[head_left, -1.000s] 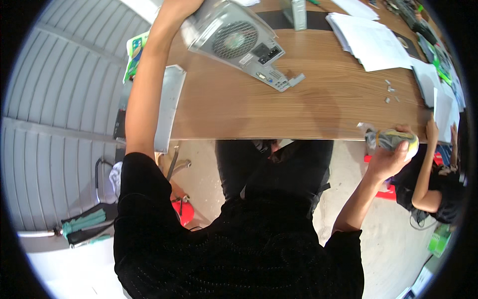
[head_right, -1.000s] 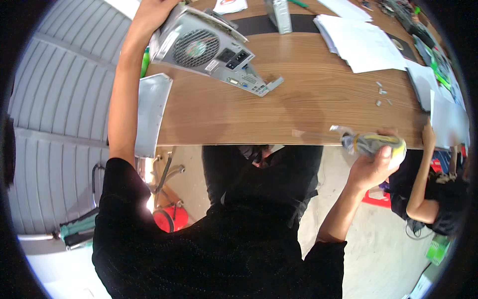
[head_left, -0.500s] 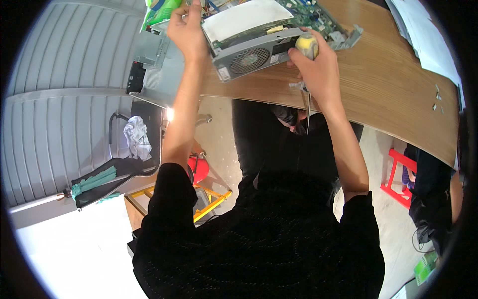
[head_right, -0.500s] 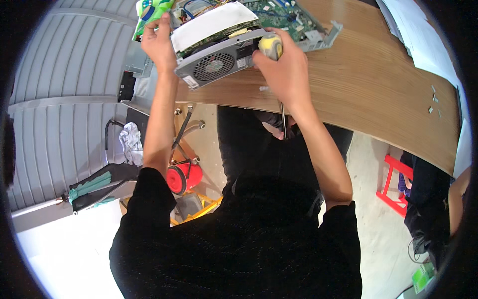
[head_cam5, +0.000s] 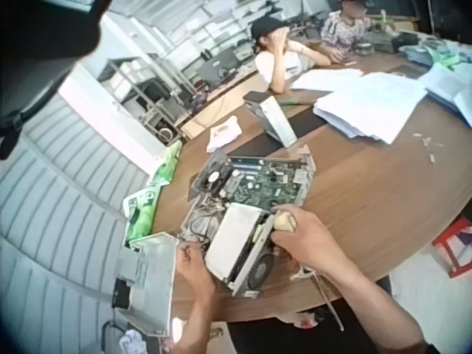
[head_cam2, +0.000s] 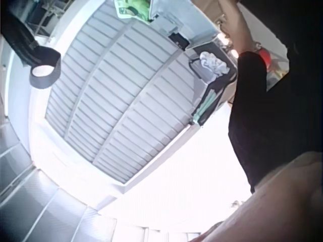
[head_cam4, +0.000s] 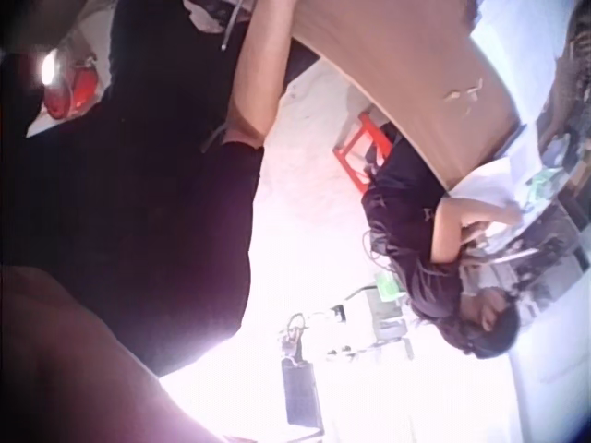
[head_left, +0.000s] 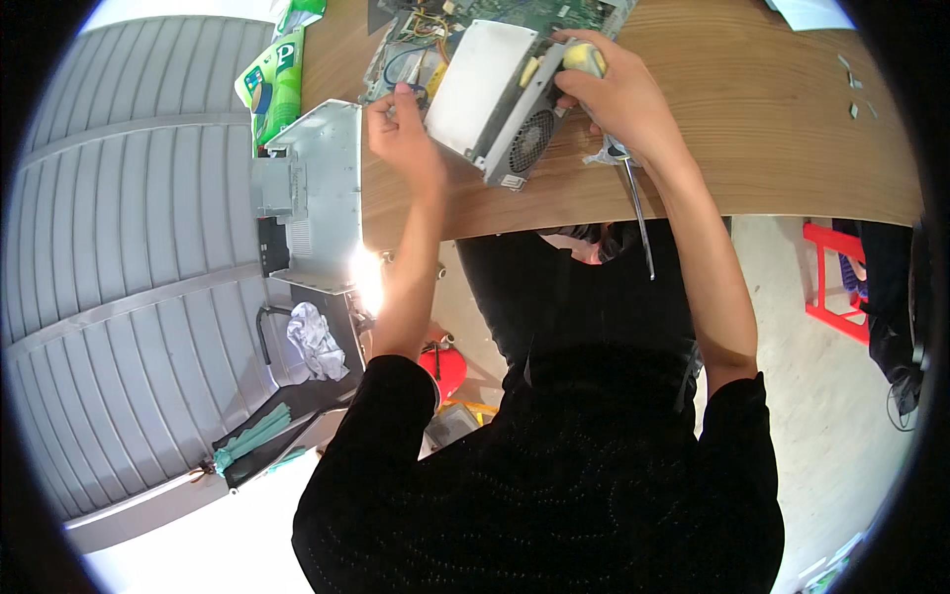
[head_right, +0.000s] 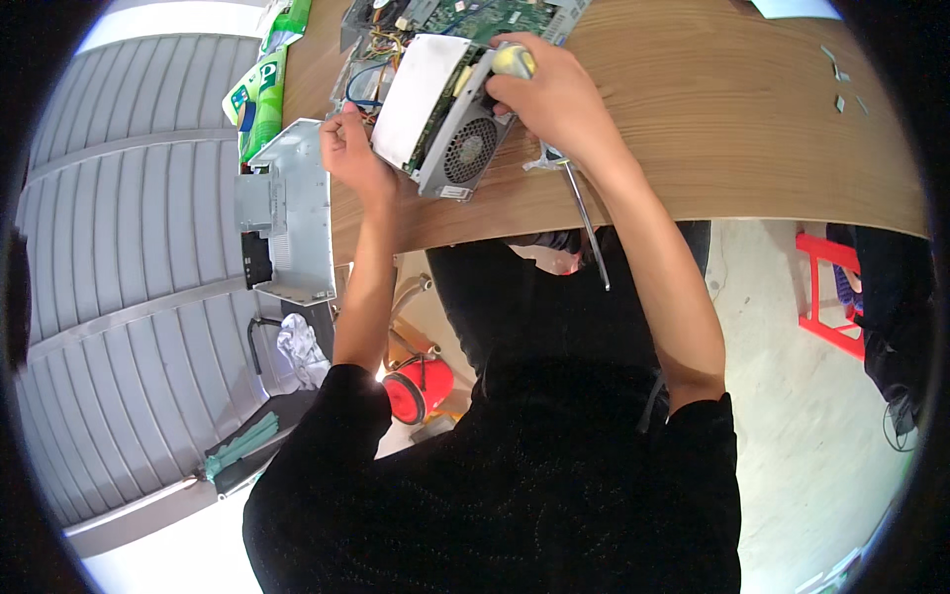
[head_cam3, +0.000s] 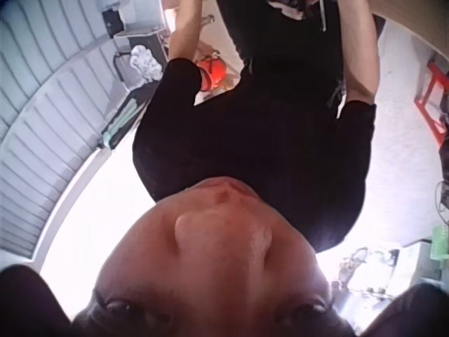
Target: The person disassembles and repairs a computer. They use a screwdriver to remove screws from a power supply unit, detach the unit from the chassis, and then use the screwdriver to work on components inside the computer case, including removing more screws and handling internal parts.
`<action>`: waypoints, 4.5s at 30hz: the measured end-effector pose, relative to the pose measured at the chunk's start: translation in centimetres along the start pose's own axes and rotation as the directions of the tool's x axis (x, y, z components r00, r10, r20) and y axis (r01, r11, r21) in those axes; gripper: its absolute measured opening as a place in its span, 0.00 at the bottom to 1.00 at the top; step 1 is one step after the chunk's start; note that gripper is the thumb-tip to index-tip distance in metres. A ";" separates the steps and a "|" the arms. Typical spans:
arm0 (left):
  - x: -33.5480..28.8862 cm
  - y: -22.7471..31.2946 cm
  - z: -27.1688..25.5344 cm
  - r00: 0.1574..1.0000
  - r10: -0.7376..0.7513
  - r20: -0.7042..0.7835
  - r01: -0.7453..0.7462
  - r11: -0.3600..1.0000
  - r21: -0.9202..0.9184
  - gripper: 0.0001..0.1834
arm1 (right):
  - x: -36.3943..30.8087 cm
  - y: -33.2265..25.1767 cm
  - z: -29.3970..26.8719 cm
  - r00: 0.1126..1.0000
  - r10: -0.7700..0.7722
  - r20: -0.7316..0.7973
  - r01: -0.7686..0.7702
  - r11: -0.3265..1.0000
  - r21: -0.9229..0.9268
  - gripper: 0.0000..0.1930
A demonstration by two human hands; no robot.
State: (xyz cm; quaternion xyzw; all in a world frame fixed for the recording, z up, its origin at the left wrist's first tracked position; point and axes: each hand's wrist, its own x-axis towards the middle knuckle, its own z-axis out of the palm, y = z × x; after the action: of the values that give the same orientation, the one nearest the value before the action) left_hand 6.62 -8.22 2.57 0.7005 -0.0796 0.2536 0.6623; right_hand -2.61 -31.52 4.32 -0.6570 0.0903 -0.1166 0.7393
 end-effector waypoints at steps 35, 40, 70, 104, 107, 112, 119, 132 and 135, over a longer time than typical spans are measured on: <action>2.9 4.6 9.9 0.808 -0.119 0.577 -0.409 0.591 0.695 0.18 | -5.7 3.5 5.1 0.958 -0.287 -0.012 0.255 0.866 -0.430 0.40; 3.0 4.7 9.7 0.790 -0.149 0.595 -0.420 0.575 0.702 0.19 | -5.7 3.8 4.9 0.952 -0.303 -0.043 0.262 0.881 -0.394 0.38; 1.1 6.7 8.7 0.492 0.080 0.867 -0.707 0.619 0.343 0.13 | 0.9 1.5 -0.1 0.905 -0.392 0.161 0.421 0.787 -0.451 0.23; 2.4 6.0 7.0 0.246 0.109 0.963 -0.823 0.549 0.148 0.35 | 1.3 2.1 -1.0 0.910 -0.407 0.081 0.405 0.829 -0.385 0.17; 2.3 5.9 7.0 0.272 0.132 0.953 -0.814 0.561 0.154 0.32 | 0.9 1.8 -1.1 0.927 -0.369 0.070 0.357 0.809 -0.466 0.17; 2.1 6.0 7.4 0.282 0.176 0.943 -0.807 0.575 0.134 0.28 | 1.3 2.6 -1.5 0.891 -0.446 0.080 0.427 0.767 -0.479 0.18; 2.5 5.8 7.2 0.269 0.174 0.947 -0.815 0.565 0.128 0.29 | 1.7 2.5 -2.0 0.878 -0.467 0.108 0.469 0.791 -0.393 0.19; 0.6 7.2 -3.0 0.825 -0.037 0.563 -0.170 0.935 0.311 0.28 | 1.1 2.9 -1.7 0.943 -0.312 0.115 0.327 0.806 -0.493 0.28; -3.0 4.6 -6.0 0.869 -0.078 0.488 -0.049 0.969 0.243 0.42 | 0.8 2.6 -0.7 0.967 -0.248 0.062 0.247 0.841 -0.481 0.27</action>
State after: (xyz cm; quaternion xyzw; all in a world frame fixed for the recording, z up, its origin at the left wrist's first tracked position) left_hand 0.50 -3.58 5.27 0.8196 -0.2088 0.0690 0.5291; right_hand -1.88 -32.18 1.66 -0.8272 0.0321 -0.1852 0.5295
